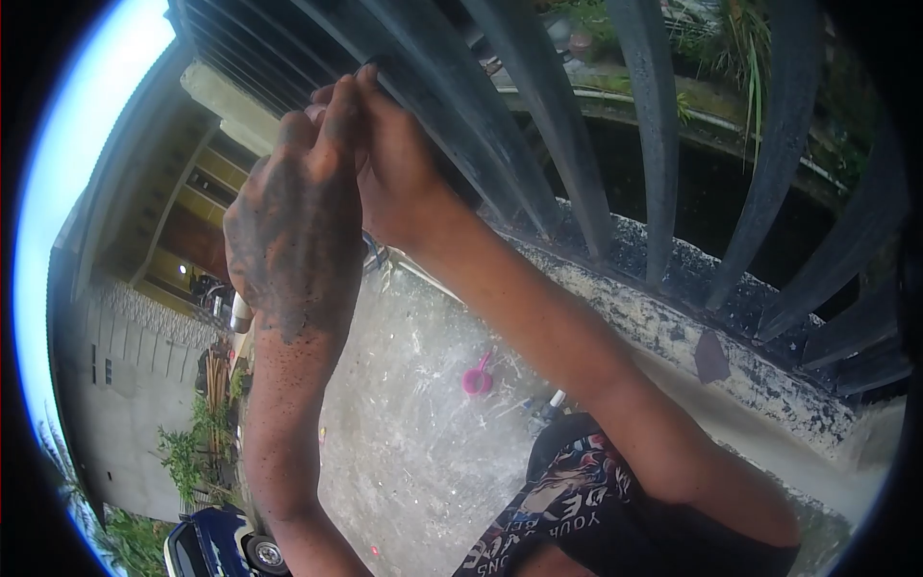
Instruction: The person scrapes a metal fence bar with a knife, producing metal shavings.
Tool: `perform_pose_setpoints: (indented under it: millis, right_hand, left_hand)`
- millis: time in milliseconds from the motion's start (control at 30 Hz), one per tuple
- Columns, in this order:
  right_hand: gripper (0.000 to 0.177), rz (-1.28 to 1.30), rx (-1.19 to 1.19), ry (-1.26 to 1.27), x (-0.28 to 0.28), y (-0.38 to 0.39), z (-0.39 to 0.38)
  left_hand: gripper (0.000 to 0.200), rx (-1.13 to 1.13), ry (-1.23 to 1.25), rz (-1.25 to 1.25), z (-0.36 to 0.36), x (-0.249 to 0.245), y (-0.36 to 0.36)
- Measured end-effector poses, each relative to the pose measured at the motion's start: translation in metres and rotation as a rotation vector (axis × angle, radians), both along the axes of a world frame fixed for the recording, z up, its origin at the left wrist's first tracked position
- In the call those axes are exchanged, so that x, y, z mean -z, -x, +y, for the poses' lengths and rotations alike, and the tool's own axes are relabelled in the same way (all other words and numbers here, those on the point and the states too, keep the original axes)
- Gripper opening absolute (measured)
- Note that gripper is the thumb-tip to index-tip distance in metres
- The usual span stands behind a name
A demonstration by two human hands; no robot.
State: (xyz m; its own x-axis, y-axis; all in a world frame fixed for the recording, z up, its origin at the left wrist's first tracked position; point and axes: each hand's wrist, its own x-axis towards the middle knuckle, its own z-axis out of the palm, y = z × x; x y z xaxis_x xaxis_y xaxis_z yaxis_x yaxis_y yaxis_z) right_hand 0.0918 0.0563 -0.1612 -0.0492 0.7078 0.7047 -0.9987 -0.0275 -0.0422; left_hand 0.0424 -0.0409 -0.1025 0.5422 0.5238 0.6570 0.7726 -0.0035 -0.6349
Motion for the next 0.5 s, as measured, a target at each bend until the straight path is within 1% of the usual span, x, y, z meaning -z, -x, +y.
perform_pose_setpoints:
  millis: [67,133,167,200,267,300,400,467,500]
  right_hand:
    - [0.048,0.022,-0.014,-0.042,-0.004,0.0,0.0]
    - [0.049,0.031,0.006,-0.008,0.0,0.005,0.0]
    - [0.049,0.034,-0.045,-0.016,0.005,0.004,-0.002]
    - [0.048,-0.003,-0.032,0.039,0.006,0.001,-0.008]
    - [0.048,-0.018,0.008,0.069,0.001,0.0,-0.008]
    - [0.048,-0.02,0.01,0.073,-0.003,0.0,-0.008]
    - [0.047,0.016,-0.004,0.014,-0.007,0.002,-0.006]
    - [0.048,0.025,-0.029,0.03,0.0,0.004,-0.006]
    - [0.049,0.023,-0.011,0.012,0.002,0.002,-0.007]
  left_hand:
    - [0.058,-0.016,0.0,0.0,0.002,-0.001,0.0]
    - [0.057,0.019,-0.029,0.009,0.005,0.006,0.006]
    - [0.056,0.016,-0.031,-0.018,0.004,0.012,0.006]
    - [0.056,0.005,-0.034,-0.013,0.002,0.014,0.005]
    - [0.055,0.033,0.008,-0.009,0.0,0.004,0.006]
    - [0.054,0.012,0.004,-0.01,-0.002,0.0,0.002]
    - [0.053,-0.018,-0.003,-0.024,-0.001,0.0,0.002]
    - [0.054,0.05,0.001,-0.071,0.0,0.008,0.004]
    - [0.053,0.037,0.005,-0.063,-0.002,0.01,0.002]
